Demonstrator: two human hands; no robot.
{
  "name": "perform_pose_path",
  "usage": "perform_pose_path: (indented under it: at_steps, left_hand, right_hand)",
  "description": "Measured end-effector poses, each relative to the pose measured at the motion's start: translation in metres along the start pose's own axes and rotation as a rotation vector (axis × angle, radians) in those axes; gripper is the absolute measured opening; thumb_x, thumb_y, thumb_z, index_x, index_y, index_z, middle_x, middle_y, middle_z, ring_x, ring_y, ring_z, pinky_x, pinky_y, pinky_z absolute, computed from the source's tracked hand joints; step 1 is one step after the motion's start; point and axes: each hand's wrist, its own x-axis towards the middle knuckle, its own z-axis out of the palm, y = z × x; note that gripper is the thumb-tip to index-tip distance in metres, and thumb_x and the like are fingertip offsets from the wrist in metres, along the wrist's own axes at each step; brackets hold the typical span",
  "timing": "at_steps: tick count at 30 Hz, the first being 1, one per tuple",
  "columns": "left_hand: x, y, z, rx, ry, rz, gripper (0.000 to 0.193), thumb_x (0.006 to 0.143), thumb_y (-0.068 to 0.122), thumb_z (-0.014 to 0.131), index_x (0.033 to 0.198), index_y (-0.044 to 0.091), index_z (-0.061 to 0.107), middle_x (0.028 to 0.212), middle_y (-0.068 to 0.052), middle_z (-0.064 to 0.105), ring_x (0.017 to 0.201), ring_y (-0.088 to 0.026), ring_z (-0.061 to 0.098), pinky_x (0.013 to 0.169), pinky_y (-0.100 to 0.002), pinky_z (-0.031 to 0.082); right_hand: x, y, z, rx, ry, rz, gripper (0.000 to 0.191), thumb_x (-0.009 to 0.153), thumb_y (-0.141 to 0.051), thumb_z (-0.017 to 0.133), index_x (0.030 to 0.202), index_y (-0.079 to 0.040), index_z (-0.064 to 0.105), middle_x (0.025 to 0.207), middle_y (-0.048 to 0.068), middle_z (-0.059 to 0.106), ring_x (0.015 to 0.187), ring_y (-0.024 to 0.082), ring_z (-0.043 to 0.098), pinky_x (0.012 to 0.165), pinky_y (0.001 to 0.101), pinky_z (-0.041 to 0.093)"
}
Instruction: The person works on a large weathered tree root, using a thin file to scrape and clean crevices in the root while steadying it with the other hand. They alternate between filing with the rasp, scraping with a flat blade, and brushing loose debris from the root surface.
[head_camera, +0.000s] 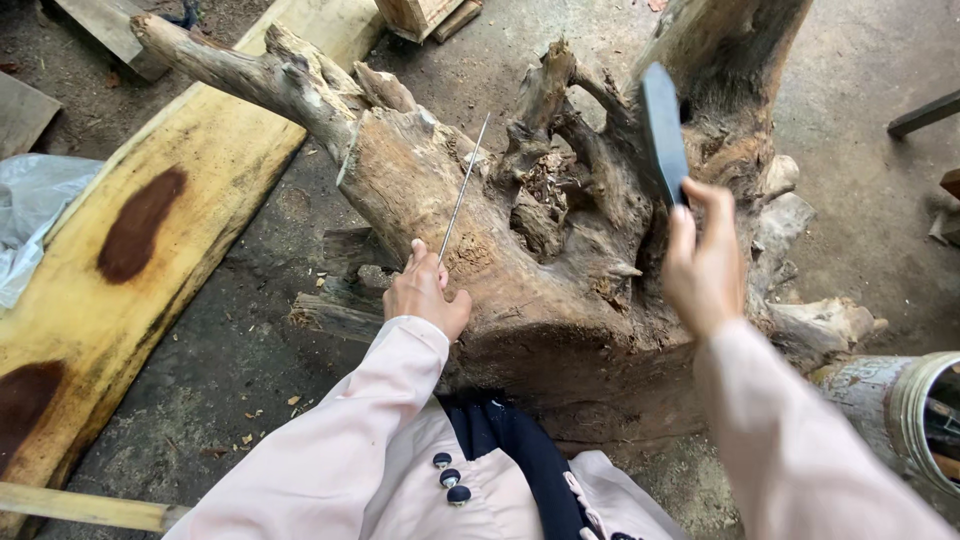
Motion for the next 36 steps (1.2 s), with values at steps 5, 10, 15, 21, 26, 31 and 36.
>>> perform_pose_path:
  at_steps: [5,10,15,21,26,31,36]
  left_hand:
    - [0.000,0.006,-0.014,-0.035,-0.162,-0.192,0.029,0.074,0.022,0.077,0.079,0.008,0.052,0.148,-0.028,0.048,0.117,-0.037,0.067,0.099,-0.042,0.053]
    - [-0.004,0.010,-0.011,-0.033,-0.137,-0.172,0.029,0.074,0.021,0.078,0.078,0.007,0.053,0.153,-0.029,0.040,0.118,-0.038,0.065,0.098,-0.041,0.053]
    - [0.000,0.007,-0.007,0.000,-0.100,-0.105,0.031,0.072,0.021,0.081,0.076,0.007,0.054,0.150,-0.032,0.041,0.123,-0.036,0.062,0.098,-0.042,0.052]
    - [0.005,0.013,-0.011,0.008,-0.082,-0.090,0.030,0.072,0.021,0.080,0.075,0.007,0.054,0.147,-0.033,0.044,0.110,-0.037,0.068,0.091,-0.043,0.055]
    - [0.006,0.015,-0.023,-0.014,-0.175,-0.180,0.029,0.074,0.021,0.078,0.080,0.006,0.054,0.147,-0.026,0.050,0.101,-0.037,0.071,0.091,-0.042,0.056]
    - [0.007,0.014,-0.024,-0.045,-0.188,-0.198,0.030,0.076,0.021,0.077,0.086,0.012,0.050,0.128,-0.024,0.066,0.101,-0.034,0.073,0.093,-0.040,0.056]
    - [0.012,0.015,-0.017,0.021,-0.140,-0.138,0.028,0.071,0.019,0.080,0.075,0.006,0.055,0.148,-0.031,0.044,0.104,-0.037,0.070,0.090,-0.041,0.056]
  right_hand:
    - [0.113,-0.057,-0.006,-0.057,-0.232,0.167,0.027,0.113,-0.030,0.044,0.135,-0.015,0.051,0.084,0.008,0.057,0.059,0.016,0.047,0.049,0.0356,0.035]
    - [0.092,-0.096,-0.018,0.212,-0.353,0.311,0.031,0.110,-0.028,0.041,0.137,-0.014,0.045,0.075,0.002,0.044,0.053,0.012,0.036,0.046,0.0322,0.032]
    - [0.015,-0.064,-0.048,0.092,-0.273,0.239,0.035,0.108,-0.026,0.042,0.141,-0.016,0.045,0.078,0.006,0.053,0.054,0.014,0.045,0.046,0.0322,0.037]
    - [0.014,-0.056,-0.039,-0.001,-0.132,0.108,0.035,0.109,-0.027,0.041,0.143,-0.020,0.048,0.088,0.010,0.061,0.062,0.017,0.054,0.049,0.0349,0.043]
    - [0.138,-0.095,0.025,-0.040,-0.172,-0.046,0.024,0.112,-0.028,0.049,0.133,-0.016,0.052,0.101,0.016,0.069,0.076,0.022,0.065,0.062,0.0390,0.049]
    - [0.129,-0.093,0.059,0.155,-0.008,-0.240,0.021,0.114,-0.023,0.049,0.133,-0.015,0.047,0.102,0.018,0.070,0.075,0.024,0.067,0.061,0.0408,0.052]
    - [0.000,-0.028,0.055,0.070,-0.209,0.193,0.032,0.110,-0.026,0.036,0.143,-0.027,0.036,0.069,0.016,0.064,0.051,0.025,0.060,0.040,0.0405,0.043]
